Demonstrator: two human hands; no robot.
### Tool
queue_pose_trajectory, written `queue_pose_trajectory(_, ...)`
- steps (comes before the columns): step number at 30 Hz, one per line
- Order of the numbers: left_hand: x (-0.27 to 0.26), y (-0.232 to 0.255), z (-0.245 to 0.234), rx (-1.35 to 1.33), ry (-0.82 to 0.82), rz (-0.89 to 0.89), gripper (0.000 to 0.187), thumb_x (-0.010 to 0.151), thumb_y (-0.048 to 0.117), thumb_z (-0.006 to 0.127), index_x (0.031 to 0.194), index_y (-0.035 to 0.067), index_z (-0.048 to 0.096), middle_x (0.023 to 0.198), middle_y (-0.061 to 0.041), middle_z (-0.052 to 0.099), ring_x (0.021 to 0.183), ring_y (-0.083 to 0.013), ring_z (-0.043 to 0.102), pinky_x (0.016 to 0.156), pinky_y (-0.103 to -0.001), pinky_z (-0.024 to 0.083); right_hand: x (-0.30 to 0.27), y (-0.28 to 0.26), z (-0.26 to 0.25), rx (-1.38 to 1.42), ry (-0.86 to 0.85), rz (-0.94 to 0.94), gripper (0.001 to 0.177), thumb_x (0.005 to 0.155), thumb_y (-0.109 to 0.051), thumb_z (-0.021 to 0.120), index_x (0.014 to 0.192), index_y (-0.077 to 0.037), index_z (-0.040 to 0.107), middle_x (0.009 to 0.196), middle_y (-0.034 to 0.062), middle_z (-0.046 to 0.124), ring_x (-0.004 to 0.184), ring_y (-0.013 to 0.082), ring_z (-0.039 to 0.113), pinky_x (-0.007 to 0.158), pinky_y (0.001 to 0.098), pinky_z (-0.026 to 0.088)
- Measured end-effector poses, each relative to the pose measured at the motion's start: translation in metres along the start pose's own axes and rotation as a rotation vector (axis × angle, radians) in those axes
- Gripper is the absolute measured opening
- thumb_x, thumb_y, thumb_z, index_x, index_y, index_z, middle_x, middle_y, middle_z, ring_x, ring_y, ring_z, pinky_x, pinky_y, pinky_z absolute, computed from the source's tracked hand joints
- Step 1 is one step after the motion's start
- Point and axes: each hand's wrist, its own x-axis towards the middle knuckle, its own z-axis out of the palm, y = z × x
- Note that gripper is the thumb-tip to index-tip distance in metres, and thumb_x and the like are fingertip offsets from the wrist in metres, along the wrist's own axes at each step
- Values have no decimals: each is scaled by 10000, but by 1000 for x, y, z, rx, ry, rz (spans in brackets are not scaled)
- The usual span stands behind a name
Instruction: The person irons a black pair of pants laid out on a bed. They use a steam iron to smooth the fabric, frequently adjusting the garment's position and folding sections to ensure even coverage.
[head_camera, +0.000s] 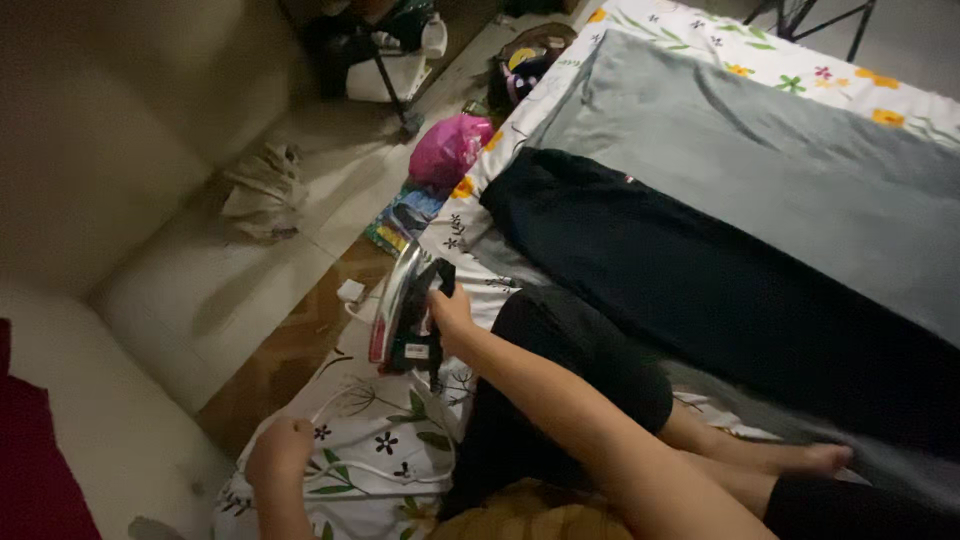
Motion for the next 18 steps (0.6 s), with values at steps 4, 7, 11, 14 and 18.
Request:
queue_pose_trajectory(4, 8, -3, 13, 71, -52, 24, 376, 1009, 310, 478, 1041, 84, 777, 1043, -135, 751, 984, -316, 724, 895, -458, 547, 42, 48, -32, -46, 75, 95, 323, 889, -160, 611, 1160, 5, 544, 881, 151, 631, 744, 307, 653, 631, 490, 555)
queue_pose_trajectory(7, -12, 28, -7, 64, 2, 13, 362, 981, 323, 534, 1217, 124, 723, 1206, -122, 728, 1133, -311, 690, 973, -472, 537, 46, 48, -41, -461, 254, 89, 587, 936, -261, 711, 1367, -45, 377, 1207, 253, 518, 1042, 409, 565, 827, 558, 525)
queue_pose_trajectory(11, -59, 84, -43, -117, 403, 309, 449, 914, 272, 591, 1328, 116, 662, 1279, -164, 660, 1152, -355, 639, 942, -491, 522, -17, -5, -47, -340, 60, 151, 760, 911, -210, 602, 1574, -190, 232, 1483, 257, 396, 1274, 441, 477, 959, 582, 487)
queue_pose_trajectory(14, -86, 136, -46, -492, 469, 611, 381, 994, 257, 559, 1312, 73, 661, 1291, -167, 665, 1124, -321, 656, 926, -441, 530, -79, -71, -92, -44, -301, 175, 737, 931, -195, 584, 1598, -196, 270, 1532, 188, 450, 1331, 333, 508, 1016, 491, 469)
queue_pose_trajectory(18, -88, 236, -20, -989, -64, 841, 399, 1004, 304, 575, 1304, 64, 683, 1215, -153, 736, 1058, -232, 701, 921, -356, 536, -139, -159, -228, -26, -121, -21, 592, 920, -182, 619, 1479, -112, 439, 1458, 143, 544, 1220, 292, 639, 987, 450, 555)
